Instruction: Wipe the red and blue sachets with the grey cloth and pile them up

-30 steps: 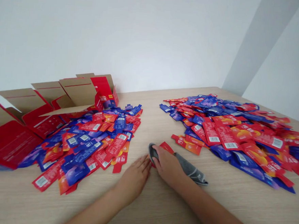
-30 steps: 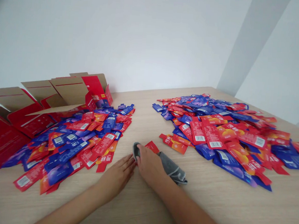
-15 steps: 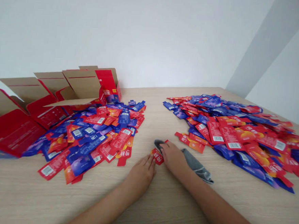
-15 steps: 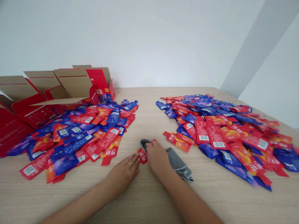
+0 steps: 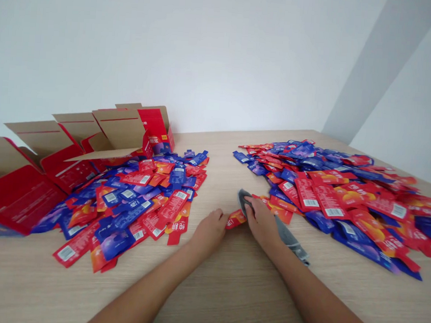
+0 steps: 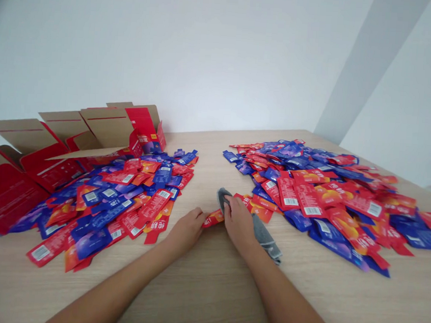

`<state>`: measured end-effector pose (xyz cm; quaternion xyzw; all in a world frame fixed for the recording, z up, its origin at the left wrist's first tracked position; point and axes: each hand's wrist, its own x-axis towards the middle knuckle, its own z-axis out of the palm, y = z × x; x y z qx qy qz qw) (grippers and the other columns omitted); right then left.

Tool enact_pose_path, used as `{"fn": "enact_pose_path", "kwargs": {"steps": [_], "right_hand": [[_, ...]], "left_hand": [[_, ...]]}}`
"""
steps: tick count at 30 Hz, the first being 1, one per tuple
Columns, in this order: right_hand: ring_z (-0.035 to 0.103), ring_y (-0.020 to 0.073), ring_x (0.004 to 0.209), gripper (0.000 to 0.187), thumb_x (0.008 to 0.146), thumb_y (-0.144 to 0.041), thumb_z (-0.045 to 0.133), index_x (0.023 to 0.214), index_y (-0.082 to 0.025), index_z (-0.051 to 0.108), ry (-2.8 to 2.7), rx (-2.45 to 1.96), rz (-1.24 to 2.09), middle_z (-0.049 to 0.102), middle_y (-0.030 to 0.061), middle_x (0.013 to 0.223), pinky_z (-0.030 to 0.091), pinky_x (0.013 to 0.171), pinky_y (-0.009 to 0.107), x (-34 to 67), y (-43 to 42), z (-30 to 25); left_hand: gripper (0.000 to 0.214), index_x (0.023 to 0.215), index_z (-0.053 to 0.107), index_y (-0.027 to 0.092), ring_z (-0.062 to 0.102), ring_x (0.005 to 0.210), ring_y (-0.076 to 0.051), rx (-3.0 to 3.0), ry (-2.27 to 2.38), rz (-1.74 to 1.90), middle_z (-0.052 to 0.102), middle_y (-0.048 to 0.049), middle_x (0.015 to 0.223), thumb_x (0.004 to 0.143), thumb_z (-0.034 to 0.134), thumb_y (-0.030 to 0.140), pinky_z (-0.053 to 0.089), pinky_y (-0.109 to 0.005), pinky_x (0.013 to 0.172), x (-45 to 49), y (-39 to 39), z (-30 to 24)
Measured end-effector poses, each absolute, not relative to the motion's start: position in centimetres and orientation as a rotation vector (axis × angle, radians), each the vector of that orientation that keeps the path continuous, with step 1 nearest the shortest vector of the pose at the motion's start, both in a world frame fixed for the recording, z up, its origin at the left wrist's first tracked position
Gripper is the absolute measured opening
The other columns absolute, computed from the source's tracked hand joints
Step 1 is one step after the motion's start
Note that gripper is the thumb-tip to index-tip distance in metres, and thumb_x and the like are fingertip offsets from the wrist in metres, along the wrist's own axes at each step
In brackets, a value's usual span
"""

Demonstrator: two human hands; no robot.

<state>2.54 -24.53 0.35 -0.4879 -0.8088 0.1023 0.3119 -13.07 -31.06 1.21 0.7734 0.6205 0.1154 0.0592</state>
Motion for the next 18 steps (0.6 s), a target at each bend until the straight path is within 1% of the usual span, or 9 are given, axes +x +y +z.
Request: {"fn": "enact_pose_path", "kwargs": {"steps": [2,3,5,6,9,13,15,18], "right_hand": [[0.053,0.0197,0.102,0.031,0.090,-0.023,0.035,0.115,-0.014,0.052,-2.037,-1.103,0.279,0.060,0.0112,0.106,0.041,0.089,0.032,2.5,-25.2,0.7],[0.053,0.0201,0.102,0.031,0.091,-0.024,0.035,0.116,-0.015,0.052,-2.050,-1.038,0.282,0.060,0.0111,0.106,0.041,0.089,0.033,2.3,-25.6,0.9],[0.053,0.0197,0.102,0.032,0.090,-0.023,0.036,0.117,-0.017,0.053,-2.201,-0.952,0.320,0.059,0.0102,0.107,0.042,0.088,0.032,1.5,-26.5,1.0],[0.053,0.0190,0.101,0.033,0.090,-0.022,0.035,0.118,-0.019,0.053,-2.306,-0.936,0.351,0.059,0.0097,0.109,0.042,0.087,0.031,1.1,-26.8,1.0],[0.055,0.0171,0.100,0.036,0.091,-0.019,0.033,0.122,-0.021,0.051,-2.521,-1.065,0.392,0.059,0.0088,0.110,0.043,0.083,0.026,0.2,-26.8,1.0],[0.055,0.0173,0.097,0.037,0.092,-0.019,0.031,0.122,-0.020,0.052,-2.532,-1.449,0.308,0.060,0.0097,0.105,0.041,0.080,0.025,0.4,-25.8,1.3],[0.056,0.0170,0.097,0.037,0.092,-0.019,0.030,0.122,-0.020,0.051,-2.549,-1.477,0.297,0.060,0.0096,0.105,0.041,0.080,0.024,0.6,-25.7,1.4],[0.055,0.0162,0.100,0.038,0.091,-0.018,0.030,0.124,-0.020,0.049,-2.576,-1.367,0.303,0.058,0.0095,0.113,0.040,0.083,0.023,0.6,-26.1,1.3]], "left_hand": [[0.025,0.096,0.057,0.016,0.062,0.076,-0.015,1.949,1.836,0.560,0.063,-0.0079,0.090,0.088,0.033,0.016,0.049,-0.027,0.070,-13.0,-30.7,1.2],[0.026,0.090,0.056,0.016,0.061,0.063,-0.013,1.720,1.772,0.628,0.063,-0.0057,0.079,0.089,0.030,0.021,0.049,-0.025,0.061,-13.0,-30.7,1.1],[0.030,0.078,0.053,0.015,0.053,0.041,-0.011,1.328,1.613,0.670,0.058,-0.0007,0.057,0.089,0.029,0.029,0.044,-0.021,0.043,-13.0,-30.5,0.7],[0.030,0.074,0.052,0.015,0.049,0.034,-0.010,1.205,1.542,0.663,0.055,0.0011,0.050,0.088,0.031,0.031,0.040,-0.020,0.038,-13.1,-30.4,0.4],[0.028,0.062,0.048,0.016,0.044,0.028,-0.009,1.073,1.438,0.653,0.051,0.0024,0.041,0.083,0.038,0.031,0.034,-0.018,0.031,-13.5,-30.1,-0.1],[0.029,0.058,0.045,0.018,0.042,0.027,-0.008,1.025,1.408,0.664,0.051,0.0029,0.039,0.081,0.040,0.034,0.032,-0.017,0.028,-13.9,-30.1,0.0],[0.030,0.057,0.046,0.018,0.042,0.027,-0.009,1.034,1.397,0.663,0.051,0.0024,0.039,0.081,0.043,0.036,0.033,-0.018,0.028,-14.0,-30.2,0.3],[0.035,0.052,0.049,0.017,0.043,0.026,-0.012,1.075,1.436,0.708,0.051,-0.0004,0.036,0.079,0.048,0.040,0.035,-0.022,0.028,-13.9,-30.5,0.5]]}}
